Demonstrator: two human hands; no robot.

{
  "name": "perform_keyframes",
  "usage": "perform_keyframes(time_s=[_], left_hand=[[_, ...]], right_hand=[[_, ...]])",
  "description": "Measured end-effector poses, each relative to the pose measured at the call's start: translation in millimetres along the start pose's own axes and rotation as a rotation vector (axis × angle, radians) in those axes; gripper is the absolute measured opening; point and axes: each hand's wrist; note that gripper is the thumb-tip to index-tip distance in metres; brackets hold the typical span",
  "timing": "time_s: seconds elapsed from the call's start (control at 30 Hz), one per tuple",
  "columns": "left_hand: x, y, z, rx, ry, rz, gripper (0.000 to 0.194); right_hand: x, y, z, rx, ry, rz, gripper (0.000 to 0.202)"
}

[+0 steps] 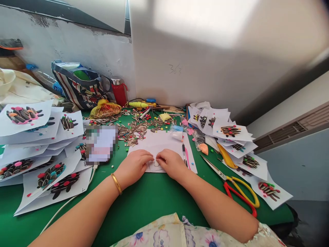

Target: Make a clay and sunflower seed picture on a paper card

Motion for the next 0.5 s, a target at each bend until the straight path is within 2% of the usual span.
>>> perform_keyframes(time_s=[0.17,0.33,0.5], left_hand=[[2.8,0.7,1.6,-0.05,-0.024,-0.05,0.051],[6.6,0.0,2.0,-0.058,-0.009,-0.086,0.048],[7.5,-0.8,3.3,-0.05,-0.011,-0.087,0.048]], right_hand=[[0.6,-2.0,-1.3,-0.003,-0.004,0.035,0.012],[7.7,1.1,3.3,0.016,-0.013,-0.049,0.019],[14.3,8.1,7.4,0.014,-0.066,-0.059,0.015]])
Point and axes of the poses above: each hand's wrist, its own z-axis away from the middle knuckle, its own y-axis out of the back of the hand, x = y × z, and after that the axes turned 15 degrees about z, right-handed
